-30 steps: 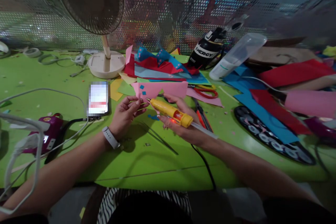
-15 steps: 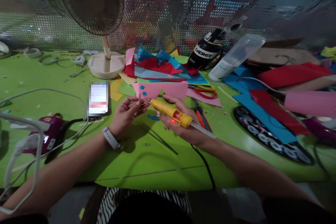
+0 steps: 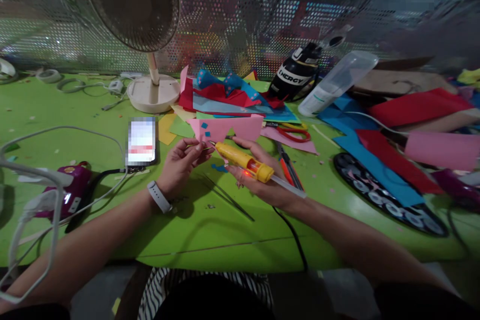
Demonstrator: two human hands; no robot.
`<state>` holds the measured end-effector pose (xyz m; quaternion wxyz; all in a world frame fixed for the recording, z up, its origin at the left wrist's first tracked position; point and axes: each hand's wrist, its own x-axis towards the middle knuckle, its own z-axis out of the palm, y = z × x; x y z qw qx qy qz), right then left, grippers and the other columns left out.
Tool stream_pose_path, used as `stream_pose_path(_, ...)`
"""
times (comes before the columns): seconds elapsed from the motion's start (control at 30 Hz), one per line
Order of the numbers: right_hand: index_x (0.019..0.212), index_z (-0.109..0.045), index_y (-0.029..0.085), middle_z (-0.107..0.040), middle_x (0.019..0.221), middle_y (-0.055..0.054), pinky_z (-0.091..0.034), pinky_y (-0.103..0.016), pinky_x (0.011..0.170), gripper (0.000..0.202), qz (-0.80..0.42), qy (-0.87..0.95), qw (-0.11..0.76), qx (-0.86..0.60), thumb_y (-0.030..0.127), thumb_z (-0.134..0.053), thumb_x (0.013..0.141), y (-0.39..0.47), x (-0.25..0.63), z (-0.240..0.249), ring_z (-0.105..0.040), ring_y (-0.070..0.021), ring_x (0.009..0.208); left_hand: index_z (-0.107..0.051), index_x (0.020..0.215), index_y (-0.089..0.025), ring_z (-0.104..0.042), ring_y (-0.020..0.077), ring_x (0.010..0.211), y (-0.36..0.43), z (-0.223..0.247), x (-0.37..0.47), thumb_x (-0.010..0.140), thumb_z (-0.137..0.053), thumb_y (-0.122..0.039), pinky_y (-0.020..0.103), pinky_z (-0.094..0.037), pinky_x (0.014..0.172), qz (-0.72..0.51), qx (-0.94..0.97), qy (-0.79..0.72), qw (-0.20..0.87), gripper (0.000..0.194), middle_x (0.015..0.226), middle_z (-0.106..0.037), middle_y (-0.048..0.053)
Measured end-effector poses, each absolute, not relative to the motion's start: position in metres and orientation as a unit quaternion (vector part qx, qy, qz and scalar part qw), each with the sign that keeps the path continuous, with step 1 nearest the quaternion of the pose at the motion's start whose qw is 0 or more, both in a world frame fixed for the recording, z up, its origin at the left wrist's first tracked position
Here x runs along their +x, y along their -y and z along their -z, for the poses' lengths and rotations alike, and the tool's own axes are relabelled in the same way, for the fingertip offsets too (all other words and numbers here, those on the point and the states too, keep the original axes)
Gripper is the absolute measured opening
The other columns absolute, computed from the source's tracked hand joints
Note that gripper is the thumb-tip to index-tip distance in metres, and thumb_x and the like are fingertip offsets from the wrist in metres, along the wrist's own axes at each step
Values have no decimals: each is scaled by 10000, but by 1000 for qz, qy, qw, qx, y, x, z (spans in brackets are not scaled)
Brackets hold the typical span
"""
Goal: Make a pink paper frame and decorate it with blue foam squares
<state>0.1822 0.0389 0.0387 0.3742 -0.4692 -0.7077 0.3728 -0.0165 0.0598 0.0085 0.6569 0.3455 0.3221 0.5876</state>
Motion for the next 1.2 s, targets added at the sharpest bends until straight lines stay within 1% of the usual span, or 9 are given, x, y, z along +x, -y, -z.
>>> stream_pose_path(0.23,1352,-464,231,-684,1115,-97,-576,-406,755,596,-329,728,371,-474,403,-673,821,-39,184,-35,-684,-268,936,-612,855,-176,-713,154,858,-59,-10,-16,708,-814,-272,334,-524,885,-593,355,-321,647,268,906,-749,23)
stream_pose_path(0.33,1371,-438,226,-692,1082,-99,-565,-401,736,621,-268,765,361,-461,422,-661,826,-39,188,-35,-695,-261,861,-610,853,-176,-715,153,840,-60,-9,-17,698,-821,-279,324,-531,871,-592,356,-323,647,281,879,-744,15)
stream_pose_path(0.5,1421,-378,205,-706,833,-61,-543,-374,669,701,-111,818,331,-457,446,-659,826,-36,215,-40,-677,-238,683,-610,839,-166,-718,145,827,-62,-7,-19,671,-838,-273,271,-547,803,-593,334,-328,655,303,818,-722,-9)
stream_pose_path(0.67,1412,-391,232,-699,956,-102,-518,-391,654,682,-19,776,271,-569,500,-628,831,-31,288,-33,-680,-291,749,-607,837,-161,-720,135,818,-65,-7,-20,668,-839,-258,241,-552,774,-599,318,-336,654,303,822,-720,-8)
stream_pose_path(0.8,1418,-367,161,-685,948,-199,-470,-421,588,736,46,695,214,-685,541,-589,828,-24,369,-17,-670,-375,772,-600,836,-160,-722,132,807,-66,-7,-19,693,-821,-239,238,-555,768,-596,321,-338,654,275,811,-721,-7)
stream_pose_path(0.87,1378,-420,168,-681,838,-192,-421,-425,498,745,78,645,195,-735,575,-601,782,-19,405,-9,-649,-383,650,-598,843,-160,-723,131,799,-65,-8,-18,704,-812,-234,241,-556,775,-595,323,-341,652,266,806,-725,-1)
stream_pose_path(1.0,1254,-527,150,-675,803,-207,-409,-435,485,696,52,592,147,-791,606,-613,734,-11,449,3,-645,-417,649,-595,849,-159,-724,132,799,-66,-9,-18,707,-808,-220,243,-555,780,-597,325,-344,648,263,808,-731,5)
stream_pose_path(1.13,1070,-600,212,-684,827,-197,-436,-444,539,450,26,623,138,-770,563,-543,794,-6,457,4,-651,-425,745,-602,838,-168,-724,132,805,-66,-10,-18,721,-795,-210,241,-557,776,-602,327,-339,645,230,800,-731,-3)
stream_pose_path(1.2,1055,-599,194,-683,858,-215,-449,-452,573,434,18,640,109,-760,547,-513,818,-4,456,1,-648,-429,787,-607,836,-172,-723,131,804,-67,-10,-19,727,-789,-206,238,-559,767,-602,329,-339,644,215,805,-733,-3)
